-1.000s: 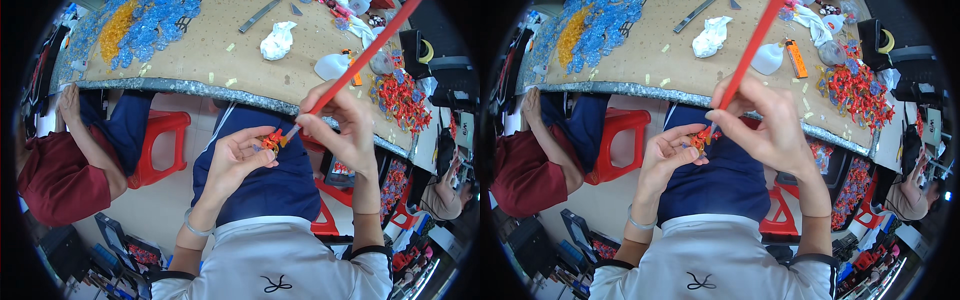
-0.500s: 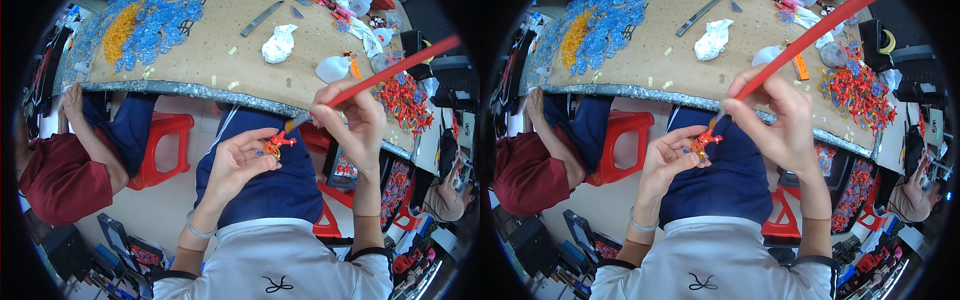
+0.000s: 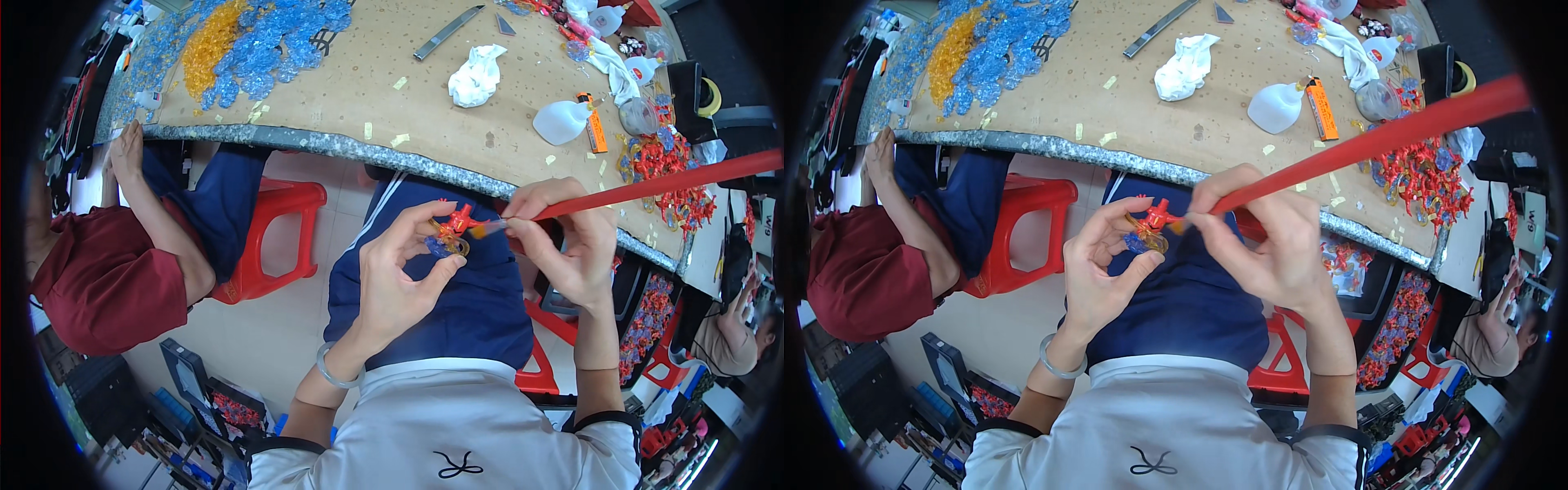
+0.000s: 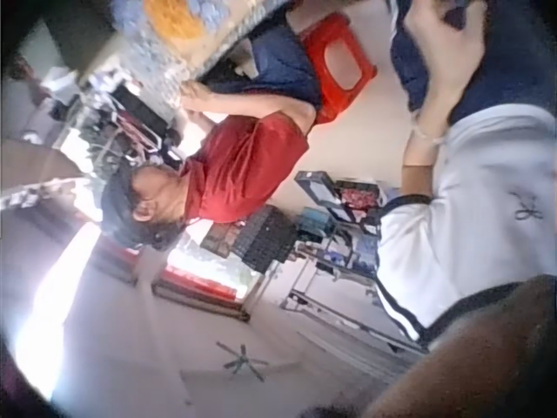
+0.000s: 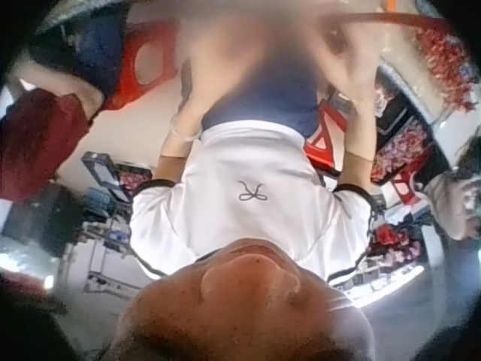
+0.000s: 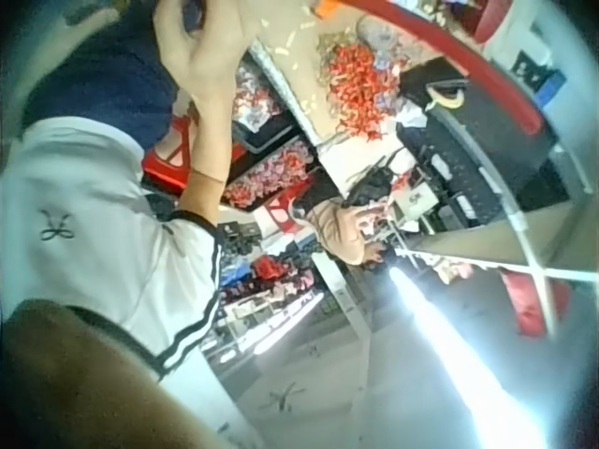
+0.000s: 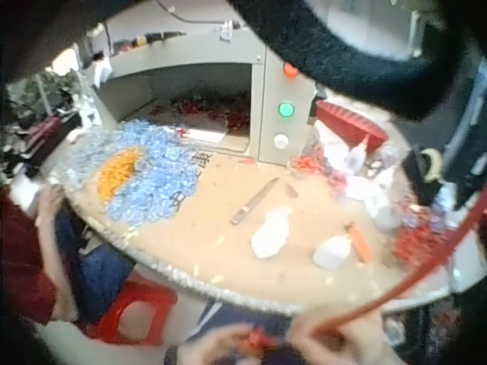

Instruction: Apply glue and attach small plastic components to assemble toy figurines.

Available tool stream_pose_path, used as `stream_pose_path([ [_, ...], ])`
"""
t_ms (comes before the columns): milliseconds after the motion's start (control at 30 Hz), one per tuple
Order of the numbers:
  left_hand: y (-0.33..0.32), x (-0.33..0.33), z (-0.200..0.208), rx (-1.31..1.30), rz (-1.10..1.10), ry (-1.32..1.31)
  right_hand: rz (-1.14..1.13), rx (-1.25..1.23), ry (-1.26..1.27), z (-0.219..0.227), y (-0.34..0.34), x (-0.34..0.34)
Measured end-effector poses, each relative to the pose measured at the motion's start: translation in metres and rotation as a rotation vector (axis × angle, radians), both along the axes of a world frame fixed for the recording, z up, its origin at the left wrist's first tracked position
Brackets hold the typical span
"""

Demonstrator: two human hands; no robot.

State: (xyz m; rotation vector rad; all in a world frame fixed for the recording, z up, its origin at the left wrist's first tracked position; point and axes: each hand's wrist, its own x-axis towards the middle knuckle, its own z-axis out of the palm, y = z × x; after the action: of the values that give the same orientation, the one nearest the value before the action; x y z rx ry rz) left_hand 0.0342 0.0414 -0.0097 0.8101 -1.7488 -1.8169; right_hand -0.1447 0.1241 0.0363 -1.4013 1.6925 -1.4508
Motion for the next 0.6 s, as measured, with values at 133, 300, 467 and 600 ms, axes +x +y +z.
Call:
stream_pose_path([
  [133,-0.001,-0.001,0.003,-0.058,0.004,-0.034,-0.015,-0.092,-0.097,0.003,0.003,0.005],
  [300,0.003,-0.002,0.003,-0.110,0.034,-0.013,0.228,-0.090,0.094,0.001,0.003,-0.006],
  [467,0.004,-0.003,0.002,-0.156,0.027,-0.047,0.077,-0.079,-0.061,0.005,-0.002,0.006],
  [600,0.002,-0.002,0.004,-0.182,0.035,-0.074,0.205,0.146,0.016,0.014,0.001,-0.006],
])
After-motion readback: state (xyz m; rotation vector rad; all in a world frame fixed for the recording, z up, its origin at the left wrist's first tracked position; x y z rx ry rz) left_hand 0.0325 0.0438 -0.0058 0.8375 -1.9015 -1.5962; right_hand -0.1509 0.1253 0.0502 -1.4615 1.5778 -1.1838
